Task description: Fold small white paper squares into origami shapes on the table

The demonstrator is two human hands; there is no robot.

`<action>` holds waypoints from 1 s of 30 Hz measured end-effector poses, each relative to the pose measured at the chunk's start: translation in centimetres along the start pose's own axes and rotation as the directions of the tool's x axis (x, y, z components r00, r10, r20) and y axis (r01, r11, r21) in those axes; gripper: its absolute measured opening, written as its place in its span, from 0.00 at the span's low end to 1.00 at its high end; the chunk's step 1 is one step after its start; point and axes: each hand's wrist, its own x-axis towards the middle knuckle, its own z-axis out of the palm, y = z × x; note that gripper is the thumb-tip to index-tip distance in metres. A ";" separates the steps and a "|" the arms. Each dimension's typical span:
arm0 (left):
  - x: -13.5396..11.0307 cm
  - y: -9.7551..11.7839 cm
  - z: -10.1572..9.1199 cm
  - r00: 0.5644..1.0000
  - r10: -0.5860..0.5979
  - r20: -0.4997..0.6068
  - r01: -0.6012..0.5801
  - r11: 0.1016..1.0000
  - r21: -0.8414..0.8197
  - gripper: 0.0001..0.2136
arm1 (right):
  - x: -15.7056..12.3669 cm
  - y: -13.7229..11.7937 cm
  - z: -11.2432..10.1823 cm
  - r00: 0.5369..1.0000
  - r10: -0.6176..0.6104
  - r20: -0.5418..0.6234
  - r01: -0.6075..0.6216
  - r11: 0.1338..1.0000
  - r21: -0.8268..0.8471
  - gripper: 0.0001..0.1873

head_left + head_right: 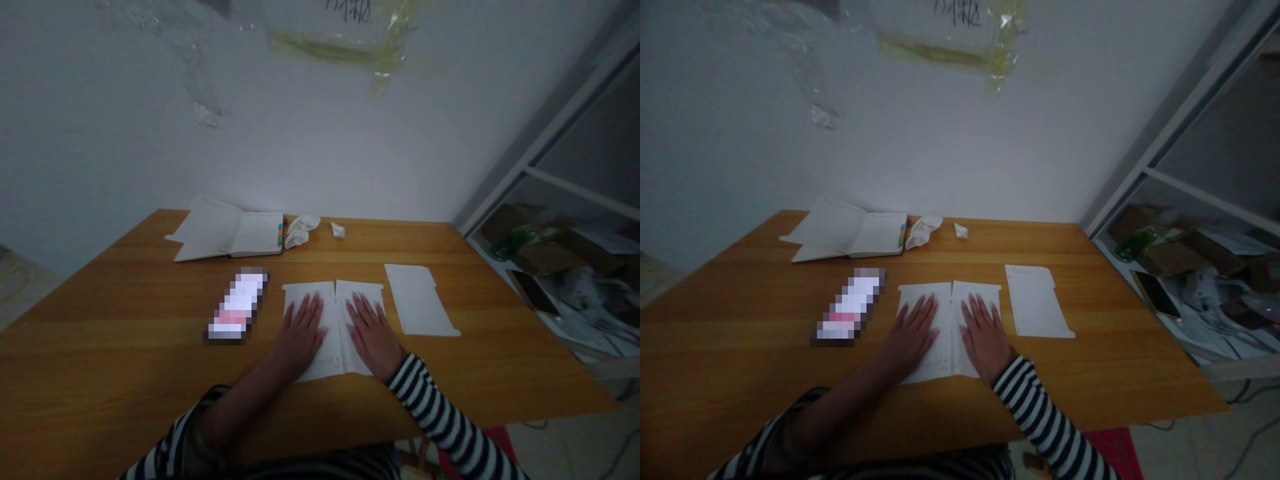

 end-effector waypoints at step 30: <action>-0.4 -2.4 0.5 0.998 -0.059 0.005 0.059 0.998 -0.016 0.26 | 0.6 -0.4 -0.9 0.998 -0.036 0.047 0.034 0.998 0.044 0.33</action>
